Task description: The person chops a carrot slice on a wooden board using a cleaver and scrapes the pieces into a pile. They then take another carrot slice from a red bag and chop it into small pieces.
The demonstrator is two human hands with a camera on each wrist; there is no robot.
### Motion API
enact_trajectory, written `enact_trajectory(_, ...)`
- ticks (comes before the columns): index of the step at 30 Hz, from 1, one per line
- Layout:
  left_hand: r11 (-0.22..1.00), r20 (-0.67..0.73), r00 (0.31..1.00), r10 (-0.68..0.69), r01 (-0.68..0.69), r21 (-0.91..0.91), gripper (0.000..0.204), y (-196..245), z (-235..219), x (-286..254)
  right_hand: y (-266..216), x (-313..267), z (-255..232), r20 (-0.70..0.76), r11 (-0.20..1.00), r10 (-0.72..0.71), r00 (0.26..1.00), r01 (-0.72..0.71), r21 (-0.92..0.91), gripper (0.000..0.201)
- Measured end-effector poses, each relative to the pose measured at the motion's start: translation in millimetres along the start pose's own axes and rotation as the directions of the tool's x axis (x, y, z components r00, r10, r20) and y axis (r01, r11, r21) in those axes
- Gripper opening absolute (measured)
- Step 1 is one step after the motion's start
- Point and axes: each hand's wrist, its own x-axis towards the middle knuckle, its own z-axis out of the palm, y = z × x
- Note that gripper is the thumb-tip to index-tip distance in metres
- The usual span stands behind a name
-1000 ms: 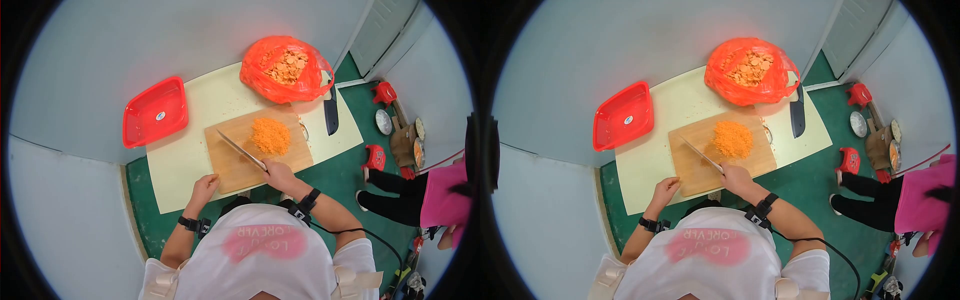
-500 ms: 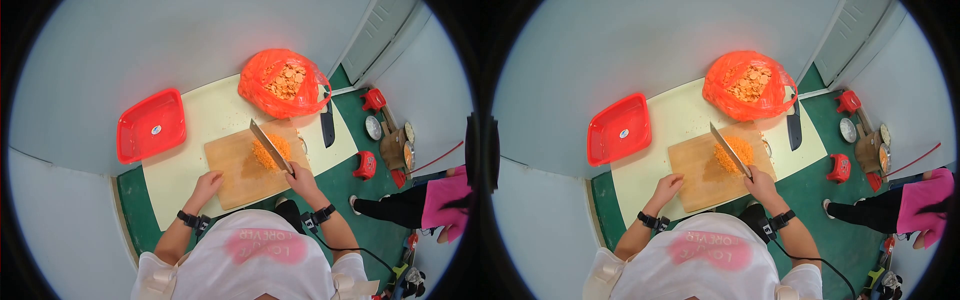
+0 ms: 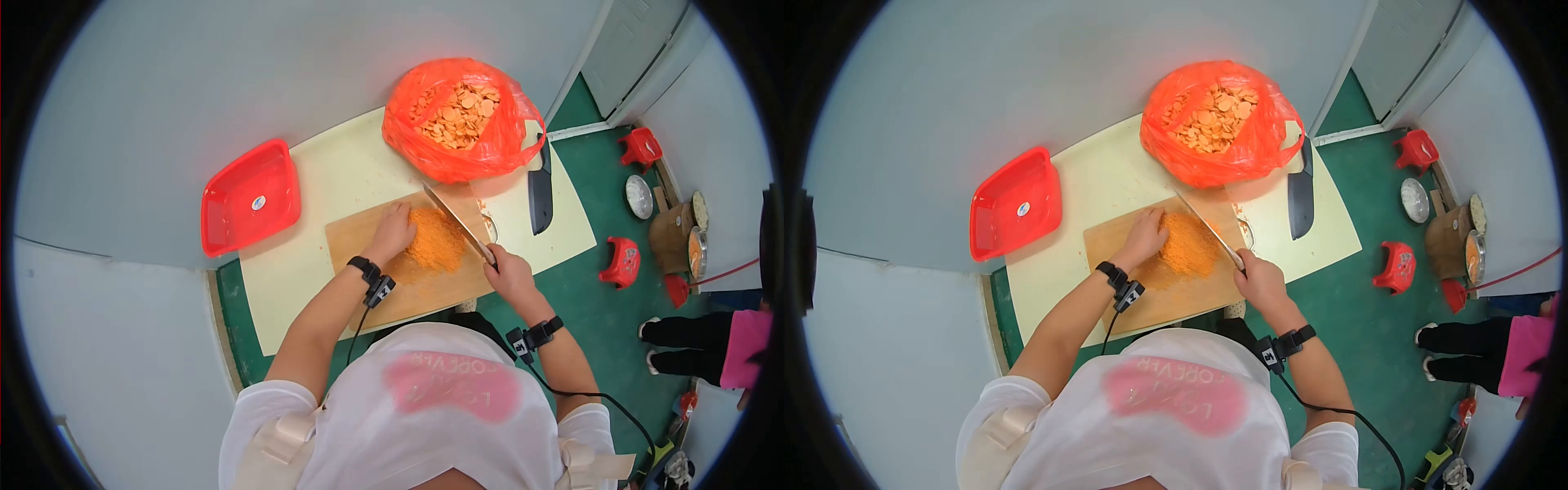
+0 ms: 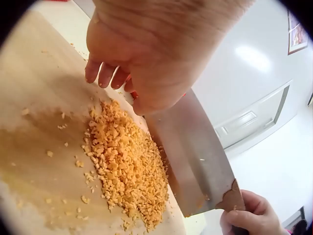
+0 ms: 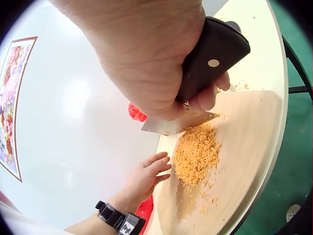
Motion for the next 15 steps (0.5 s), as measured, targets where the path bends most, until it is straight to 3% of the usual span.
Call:
enact_trajectory(2,0.994,-0.004,0.999,0.044,-0.043,0.101,0.037,-1.1,8.0,7.8,10.6,4.3,-0.5,0.003,1.000,-0.008,1.000,0.008,0.028,0.034)
enact_trajectory(4,0.995,0.186,0.980,0.077,-0.062,-0.083,0.031,3.7,1.0,13.1,18.4,9.4,0.7,0.007,0.998,-0.017,1.000,0.017,0.059,0.034)
enact_trajectory(8,0.993,0.103,0.995,0.004,0.009,-0.120,0.025,-7.0,-29.5,-6.1,28.1,14.7,1.1,0.059,0.997,-0.043,0.997,0.039,0.070,0.034)
enact_trajectory(10,0.960,0.043,0.966,-0.256,0.259,-0.104,0.023,-20.3,-49.5,-28.0,30.5,17.1,3.8,0.089,0.998,-0.039,0.995,0.034,0.058,0.035)
enact_trajectory(11,0.961,0.043,0.965,-0.258,0.261,-0.096,0.023,-25.6,-56.3,-39.5,31.9,19.1,5.2,0.090,0.997,-0.042,0.995,0.036,0.066,0.035)
enact_trajectory(13,0.911,0.262,0.879,-0.398,0.412,0.001,0.020,-32.7,-65.5,-67.2,30.8,19.8,8.5,0.093,0.998,-0.044,0.995,0.041,0.037,0.035)
enact_trajectory(15,0.901,0.294,0.860,-0.416,0.434,0.007,0.017,-25.9,-61.2,-85.8,25.3,21.0,6.8,0.121,1.000,-0.014,0.993,0.015,-0.004,0.034)
